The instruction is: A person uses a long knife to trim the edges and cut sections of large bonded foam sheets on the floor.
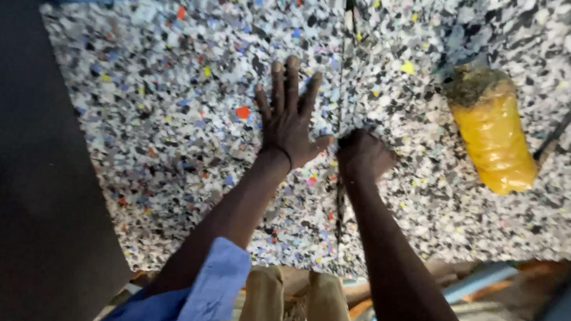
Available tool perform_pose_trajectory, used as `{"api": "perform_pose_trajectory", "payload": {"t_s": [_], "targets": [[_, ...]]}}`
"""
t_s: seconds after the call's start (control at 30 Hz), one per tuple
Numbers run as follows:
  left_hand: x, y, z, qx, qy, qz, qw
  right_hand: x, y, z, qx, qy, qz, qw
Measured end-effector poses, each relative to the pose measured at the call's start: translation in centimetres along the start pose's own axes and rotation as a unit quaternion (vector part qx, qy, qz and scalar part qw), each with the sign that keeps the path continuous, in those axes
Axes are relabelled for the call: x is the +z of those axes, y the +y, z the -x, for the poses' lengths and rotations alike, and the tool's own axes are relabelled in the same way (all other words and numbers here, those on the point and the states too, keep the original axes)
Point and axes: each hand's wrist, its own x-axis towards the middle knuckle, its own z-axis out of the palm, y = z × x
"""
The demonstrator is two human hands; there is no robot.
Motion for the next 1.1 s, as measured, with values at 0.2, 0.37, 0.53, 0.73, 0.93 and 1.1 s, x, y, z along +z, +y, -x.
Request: {"api": "perform_pose_trajectory", "payload": {"t_s": [0.2,0.37,0.53,0.73,0.93,1.1], "targets": [[0.5,1.6,-2.0,-0.115,0.198,0.097,0.969,-2.1,6.8,-1.2,-0.189,0.038,-0.094,0.977],[-3.1,2.4,-2.5,-0.17,0.027,-0.018,0.985,-7.0,4.2,-2.5,-0.305,0.106,-0.279,0.904],[-3.9,1.9,-2.7,-0.151,-0.013,-0.119,0.981,-4.2,-0.4,-7.1,-0.241,0.144,-0.094,0.955],[-0.5,1.4,-3.5,-0.128,0.163,0.014,0.978,-7.7,-0.7,-5.4,-0.281,0.06,-0.109,0.952],[-0.9,2.1,-2.8,-0.143,0.147,-0.005,0.979,-5.5,-0.3,-4.5,-0.266,0.099,-0.1,0.954],[-2.2,2.7,-1.0,-0.142,0.103,-0.019,0.984,3.2,8.5,1.1,-0.226,0.075,-0.204,0.949]]}}
